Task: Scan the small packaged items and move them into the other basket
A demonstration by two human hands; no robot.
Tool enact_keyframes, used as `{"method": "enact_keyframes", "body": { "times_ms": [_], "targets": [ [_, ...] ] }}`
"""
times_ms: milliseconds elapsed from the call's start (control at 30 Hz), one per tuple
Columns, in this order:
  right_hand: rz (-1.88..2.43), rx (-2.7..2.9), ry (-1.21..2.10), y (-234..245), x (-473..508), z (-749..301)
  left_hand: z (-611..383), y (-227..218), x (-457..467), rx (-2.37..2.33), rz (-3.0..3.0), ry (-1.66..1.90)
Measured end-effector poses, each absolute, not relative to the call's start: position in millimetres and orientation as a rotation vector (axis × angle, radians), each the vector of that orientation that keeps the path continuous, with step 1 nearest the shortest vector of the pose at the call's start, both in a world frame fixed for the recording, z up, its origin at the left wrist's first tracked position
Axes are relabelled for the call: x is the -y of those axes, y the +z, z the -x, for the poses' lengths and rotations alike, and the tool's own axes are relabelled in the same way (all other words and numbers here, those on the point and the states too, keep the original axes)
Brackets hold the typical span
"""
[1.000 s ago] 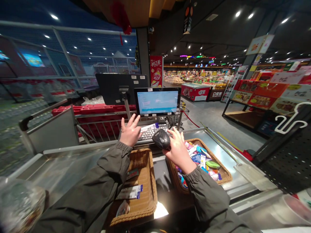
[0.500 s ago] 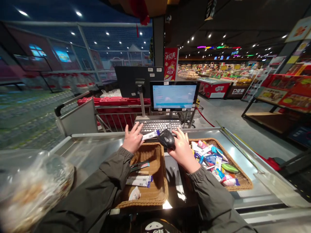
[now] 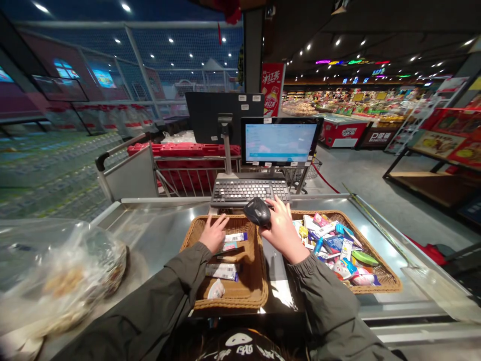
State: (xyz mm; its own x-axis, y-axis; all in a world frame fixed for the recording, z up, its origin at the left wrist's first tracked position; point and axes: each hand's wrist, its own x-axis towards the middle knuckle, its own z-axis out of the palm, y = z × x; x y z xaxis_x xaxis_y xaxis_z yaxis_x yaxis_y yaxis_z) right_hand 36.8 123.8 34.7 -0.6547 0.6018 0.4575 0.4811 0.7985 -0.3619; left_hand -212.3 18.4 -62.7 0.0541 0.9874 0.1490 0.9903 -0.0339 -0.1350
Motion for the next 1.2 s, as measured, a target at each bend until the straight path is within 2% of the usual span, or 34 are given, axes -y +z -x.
{"method": "enact_keyframes", "body": {
  "times_ms": [400, 567, 767, 1000, 1200],
  "targets": [
    [0.804, 2.394, 0.246, 38.3, -125.7, -43.5, 214.5, -108.3, -16.4, 2.140, 2.332, 0.333],
    [0.838, 2.391, 0.269, 37.7, -126.7, -50.6, 211.3, -108.9, -15.6, 2.172, 2.324, 0.347],
    [0.875, 2.338, 0.299, 39.1, -131.2, -71.2, 179.9, -71.0, -33.5, 2.012, 2.363, 0.000],
    [0.901, 2.197, 0.211, 66.5, -146.5, -129.2, 103.8, -13.4, -91.7, 1.701, 2.405, -0.363],
    [1.041, 2.083, 0.107, 78.4, -166.5, -186.6, 24.5, -16.3, -155.0, 1.660, 2.485, -0.439]
  ]
}}
